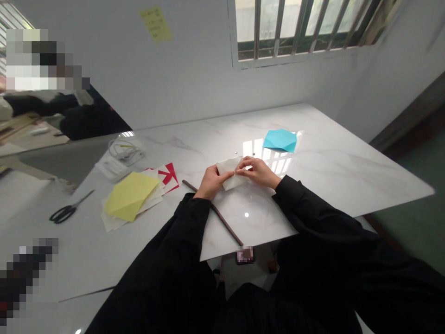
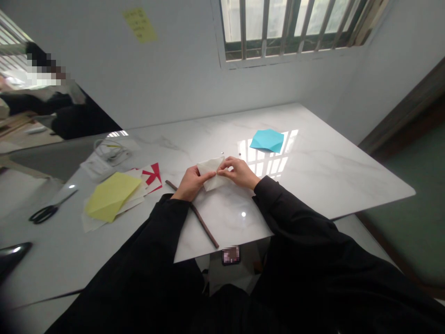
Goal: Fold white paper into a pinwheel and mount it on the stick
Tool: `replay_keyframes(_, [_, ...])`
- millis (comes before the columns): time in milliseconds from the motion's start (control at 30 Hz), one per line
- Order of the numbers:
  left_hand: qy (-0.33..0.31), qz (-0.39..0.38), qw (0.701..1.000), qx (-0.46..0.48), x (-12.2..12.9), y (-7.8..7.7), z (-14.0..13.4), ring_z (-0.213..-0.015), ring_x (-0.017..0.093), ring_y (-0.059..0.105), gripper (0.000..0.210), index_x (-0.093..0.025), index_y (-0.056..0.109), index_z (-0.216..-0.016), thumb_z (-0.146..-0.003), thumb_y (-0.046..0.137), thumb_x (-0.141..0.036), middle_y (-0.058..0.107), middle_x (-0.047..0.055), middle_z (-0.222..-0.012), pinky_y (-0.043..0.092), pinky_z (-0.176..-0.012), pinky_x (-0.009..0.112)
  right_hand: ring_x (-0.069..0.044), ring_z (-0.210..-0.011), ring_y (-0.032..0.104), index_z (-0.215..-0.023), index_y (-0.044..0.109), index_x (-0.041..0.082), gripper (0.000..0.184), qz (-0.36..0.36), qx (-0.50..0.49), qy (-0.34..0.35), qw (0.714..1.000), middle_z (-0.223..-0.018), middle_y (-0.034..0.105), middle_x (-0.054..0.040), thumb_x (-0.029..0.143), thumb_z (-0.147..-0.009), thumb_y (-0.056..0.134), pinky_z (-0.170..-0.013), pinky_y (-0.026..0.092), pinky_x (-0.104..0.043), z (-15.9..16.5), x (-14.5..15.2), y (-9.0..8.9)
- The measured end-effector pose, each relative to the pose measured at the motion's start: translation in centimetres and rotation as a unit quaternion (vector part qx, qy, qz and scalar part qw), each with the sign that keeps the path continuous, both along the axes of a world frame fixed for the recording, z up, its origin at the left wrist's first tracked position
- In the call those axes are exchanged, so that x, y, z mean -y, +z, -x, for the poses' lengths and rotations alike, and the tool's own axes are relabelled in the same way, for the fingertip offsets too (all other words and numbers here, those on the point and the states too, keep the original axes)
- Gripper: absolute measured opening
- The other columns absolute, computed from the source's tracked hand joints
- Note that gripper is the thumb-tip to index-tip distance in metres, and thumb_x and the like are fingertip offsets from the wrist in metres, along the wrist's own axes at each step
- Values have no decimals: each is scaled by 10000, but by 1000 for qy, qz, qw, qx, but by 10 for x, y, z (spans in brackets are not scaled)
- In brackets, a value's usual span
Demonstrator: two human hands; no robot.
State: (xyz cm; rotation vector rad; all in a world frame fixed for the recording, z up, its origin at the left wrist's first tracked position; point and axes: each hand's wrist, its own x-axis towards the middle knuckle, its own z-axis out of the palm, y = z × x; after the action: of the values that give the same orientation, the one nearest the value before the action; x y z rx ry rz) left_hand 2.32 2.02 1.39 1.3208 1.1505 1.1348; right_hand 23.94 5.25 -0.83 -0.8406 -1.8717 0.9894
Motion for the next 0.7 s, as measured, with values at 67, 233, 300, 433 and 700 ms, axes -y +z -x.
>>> replay_keyframes(67, [-1,-2,1000,-1,0,0,0,-885,266,748,559,-110,832,-1013,-625,1002,-475,836,116,-986,585,-860,382,-208,-934,684,-921,833,210,222,1,2,-3,1000,-1036,716,-74,428,-940,795,-767,559,-317,0,1,1])
replay_keyframes(233, [-5,-3,1000,7,0,0,0,-899,273,751,581,-105,834,-1028,-624,1007,-486,838,119,-999,584,-870,381,-207,-937,684,-915,830,206,218,3,14,-12,1000,-1038,719,-73,419,-938,791,-783,555,-317,1,3,4])
replay_keyframes(300, [-7,-3,1000,9,0,0,-1,-905,279,753,600,-106,834,-1030,-615,1015,-500,838,119,-999,584,-869,382,-204,-941,680,-916,829,205,217,6,18,-17,1000,-1033,732,-70,416,-941,786,-791,550,-314,1,3,4])
replay_keyframes(433, [-2,-6,1000,10,1,1,-2,-920,289,755,625,-113,833,-1024,-595,1030,-523,838,118,-999,585,-870,386,-201,-931,674,-896,826,204,195,6,25,-33,999,-995,755,-62,392,-934,790,-809,538,-316,3,3,4])
replay_keyframes(700, [6,-5,1000,7,2,2,-3,-934,291,762,623,-105,832,-1020,-602,1022,-526,838,126,-1010,595,-877,387,-186,-865,685,-890,820,204,190,12,50,-59,997,-963,802,-53,388,-933,800,-846,537,-330,4,3,4])
